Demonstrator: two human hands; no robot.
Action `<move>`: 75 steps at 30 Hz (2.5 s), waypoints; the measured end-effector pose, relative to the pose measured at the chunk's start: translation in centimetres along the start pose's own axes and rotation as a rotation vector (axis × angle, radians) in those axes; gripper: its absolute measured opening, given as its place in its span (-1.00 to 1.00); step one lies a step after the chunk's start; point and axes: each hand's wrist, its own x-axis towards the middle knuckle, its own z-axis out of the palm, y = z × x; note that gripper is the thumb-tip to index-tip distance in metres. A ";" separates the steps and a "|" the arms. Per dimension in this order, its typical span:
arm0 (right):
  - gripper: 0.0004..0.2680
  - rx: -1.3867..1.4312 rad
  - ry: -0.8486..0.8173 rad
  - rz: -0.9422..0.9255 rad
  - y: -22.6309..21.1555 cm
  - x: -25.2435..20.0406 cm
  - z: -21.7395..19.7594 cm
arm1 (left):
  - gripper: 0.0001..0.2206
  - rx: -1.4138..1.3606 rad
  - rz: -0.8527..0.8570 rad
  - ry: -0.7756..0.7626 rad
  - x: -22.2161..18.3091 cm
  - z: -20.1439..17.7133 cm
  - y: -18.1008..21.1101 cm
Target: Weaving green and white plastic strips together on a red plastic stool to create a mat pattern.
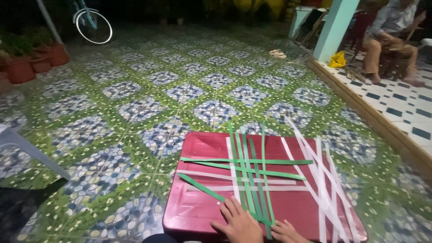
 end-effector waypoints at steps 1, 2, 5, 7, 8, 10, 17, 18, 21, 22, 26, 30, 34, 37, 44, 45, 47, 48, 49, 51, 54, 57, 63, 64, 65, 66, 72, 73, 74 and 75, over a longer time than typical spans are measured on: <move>-0.62 0.000 0.008 -0.001 -1.1 -0.3 1.0 | -0.36 -0.002 0.006 -0.005 -0.3 0.0 0.2; -0.65 -0.921 0.039 0.081 -2.1 -0.5 2.1 | -0.37 0.023 0.009 -0.001 -0.7 -0.1 0.3; -0.71 -1.867 -0.161 -0.151 -2.7 -5.8 -14.8 | -0.37 0.074 0.002 0.027 -0.5 -0.4 0.5; -0.73 -1.860 -0.391 -0.463 -6.2 -11.5 -18.1 | -0.37 0.097 -0.001 0.046 -0.5 0.4 0.7; -0.78 -1.769 -0.086 -0.554 -7.6 -11.9 -13.4 | -0.34 0.043 -0.013 0.033 -0.6 1.2 0.8; -0.82 -1.648 0.207 -0.634 -9.3 -11.8 -8.0 | -0.32 -0.006 -0.030 0.023 -0.7 2.1 0.7; -0.82 -1.781 0.278 -0.633 -11.1 -9.2 -8.6 | -0.31 -0.071 0.001 0.177 -1.3 2.2 0.6; -0.80 -1.785 0.265 -0.582 -11.3 -8.9 -8.6 | -0.30 -0.144 -0.001 0.273 -1.6 2.8 0.5; -0.86 -1.764 0.282 -0.603 -11.9 -7.8 -8.1 | -0.32 -0.134 -0.014 0.312 -2.0 1.3 0.5; -0.86 -1.763 0.283 -0.598 -11.9 -7.8 -7.4 | -0.32 -0.131 -0.013 0.308 -2.2 1.4 0.4; -0.88 -1.613 0.345 -0.500 -12.7 -7.1 -6.1 | -0.33 -0.106 -0.007 0.256 -2.1 2.1 0.7; -0.89 -1.726 0.309 -0.715 -12.2 -6.0 -7.9 | -0.30 -0.162 0.005 0.281 -2.1 1.8 0.4; -0.90 -1.726 0.334 -0.669 -12.4 -5.6 -7.1 | -0.33 -0.135 -0.013 0.296 -1.9 0.6 0.6; -0.91 -1.704 0.274 -0.691 -12.7 -5.8 -6.7 | -0.09 -0.148 0.030 0.347 -2.2 0.5 1.2; -0.91 -1.750 0.230 -0.681 -13.1 -6.2 -5.7 | -0.50 -0.253 0.299 -0.047 -1.8 -0.5 1.8; -0.93 -1.748 0.221 -0.671 -13.1 -6.5 -5.3 | -0.55 -0.236 0.309 -0.394 -1.7 -1.4 1.6; -0.92 -1.746 0.222 -0.663 -12.8 -6.8 -5.3 | -0.53 -0.247 0.306 -0.138 -2.3 0.9 1.9; -0.91 -1.744 0.225 -0.659 -12.6 -7.0 -5.2 | -0.51 -0.254 0.301 0.121 -2.7 2.0 1.9; -0.91 -1.745 0.226 -0.660 -12.6 -7.2 -4.8 | -0.51 -0.255 0.303 0.122 -2.8 2.9 2.2; -0.89 -1.736 0.153 -0.686 -12.5 -7.6 -4.1 | -0.45 -0.316 0.213 0.455 -3.0 4.5 2.7; -0.95 -1.637 0.176 -0.614 -11.8 -9.1 -3.4 | -0.56 -0.273 0.305 -0.025 -2.5 1.3 1.8; -0.95 -1.607 0.309 -0.516 -11.3 -10.4 -3.3 | -0.53 -0.232 0.297 -0.617 -0.6 -6.2 0.7; -0.87 -1.660 0.497 -0.344 -10.7 -12.7 -3.2 | -0.15 -0.307 0.181 0.585 -2.4 2.4 2.4; -0.87 -1.660 0.496 -0.343 -10.7 -12.7 -1.7 | -0.15 -0.306 0.180 0.584 -1.3 -2.5 1.5; -0.90 -1.562 0.609 -0.308 -10.8 -12.8 -0.2 | -0.30 -0.231 0.255 -0.164 -0.2 -7.2 0.7; -0.88 -1.459 0.718 -0.274 -10.9 -12.8 1.2 | -0.42 -0.130 0.298 -0.910 0.8 -12.0 -0.1; -0.89 -1.591 0.430 -0.372 -11.3 -12.8 -2.2 | -0.41 -0.150 0.276 -0.859 0.4 -10.5 0.2; -0.89 -1.589 0.425 -0.370 -12.0 -12.2 -1.5 | -0.41 -0.148 0.271 -0.860 0.5 -10.5 0.1; -0.90 -1.632 0.343 -0.391 -12.8 -11.5 -1.0 | -0.43 -0.158 0.271 -0.865 0.5 -10.5 -0.1; -0.82 -1.676 0.266 -0.414 -13.8 -11.0 -0.5 | -0.45 -0.170 0.279 -0.868 0.5 -10.5 0.0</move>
